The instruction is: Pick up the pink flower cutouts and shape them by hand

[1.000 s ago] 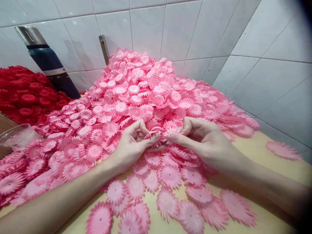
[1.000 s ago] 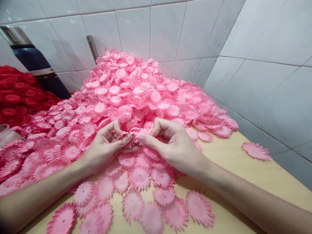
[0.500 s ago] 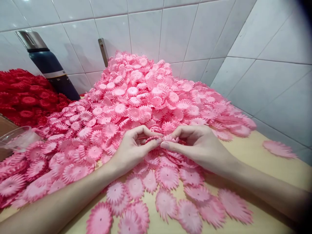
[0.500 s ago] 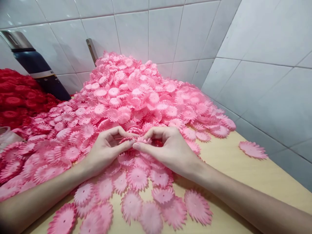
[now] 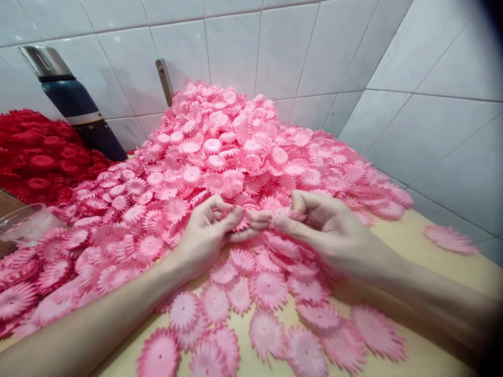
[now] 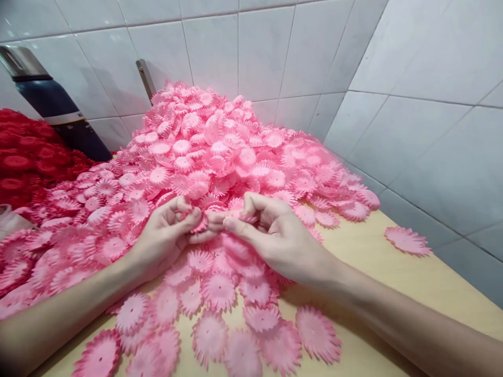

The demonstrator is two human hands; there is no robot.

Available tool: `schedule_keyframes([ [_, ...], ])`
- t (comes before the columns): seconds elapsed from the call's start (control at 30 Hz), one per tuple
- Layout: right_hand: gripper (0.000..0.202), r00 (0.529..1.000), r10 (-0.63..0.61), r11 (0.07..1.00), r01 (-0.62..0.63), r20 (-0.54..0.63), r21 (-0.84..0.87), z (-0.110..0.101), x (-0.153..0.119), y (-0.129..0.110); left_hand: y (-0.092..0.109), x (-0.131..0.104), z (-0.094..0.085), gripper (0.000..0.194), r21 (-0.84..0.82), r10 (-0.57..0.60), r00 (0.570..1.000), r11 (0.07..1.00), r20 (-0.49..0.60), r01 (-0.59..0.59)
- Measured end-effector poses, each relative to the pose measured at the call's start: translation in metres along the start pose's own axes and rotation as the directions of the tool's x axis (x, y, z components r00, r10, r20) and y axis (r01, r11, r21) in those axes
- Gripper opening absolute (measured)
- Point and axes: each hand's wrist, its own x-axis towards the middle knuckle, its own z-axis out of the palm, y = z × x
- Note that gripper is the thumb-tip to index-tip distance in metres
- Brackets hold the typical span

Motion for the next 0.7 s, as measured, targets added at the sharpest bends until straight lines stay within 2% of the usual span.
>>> schedule_keyframes([
  [0.07, 0.035, 0.999, -0.016, 0.997, 0.013, 0.032, 0.075, -0.003, 0.0, -0.002, 0.0, 0.002, -0.001, 0.033, -0.101, 0.015, 0.999, 0.995, -0.05, -0.02],
  [0.13, 0.03, 0.998, -0.056, 0.995, 0.054, 0.018, 0.086, -0.003, 0.001, -0.001, 0.0, 0.002, -0.001, 0.029, -0.092, 0.017, 0.999, 0.996, -0.044, -0.021],
  [0.23, 0.018, 0.992, -0.113, 0.992, 0.116, -0.051, 0.042, -0.002, 0.005, 0.004, -0.001, 0.001, 0.0, 0.022, -0.003, 0.026, 0.999, 1.0, -0.02, -0.026],
  [0.37, 0.03, 0.965, -0.204, 0.978, 0.193, -0.165, -0.084, -0.001, 0.008, 0.008, -0.003, -0.001, -0.001, 0.017, 0.106, 0.036, 0.999, 0.994, -0.03, -0.032],
  [0.43, 0.026, 0.944, -0.27, 0.957, 0.242, -0.188, -0.16, -0.002, 0.006, 0.006, -0.002, 0.0, 0.0, 0.017, 0.154, 0.045, 0.998, 0.987, -0.047, -0.037],
  [0.5, 0.019, 0.941, -0.317, 0.938, 0.292, -0.121, -0.187, -0.001, 0.004, 0.004, 0.0, 0.0, 0.001, 0.018, 0.227, 0.06, 0.996, 0.973, -0.063, -0.044],
  [0.6, 0.011, 0.958, -0.285, 0.94, 0.285, 0.025, -0.188, 0.001, 0.0, 0.0, 0.002, -0.002, 0.002, 0.018, 0.295, 0.078, 0.996, 0.954, -0.053, -0.059],
  [0.7, 0.008, 0.976, -0.215, 0.949, 0.217, 0.034, -0.227, 0.002, 0.001, 0.0, 0.002, -0.003, 0.001, 0.018, 0.24, 0.07, 0.997, 0.969, -0.018, -0.064],
])
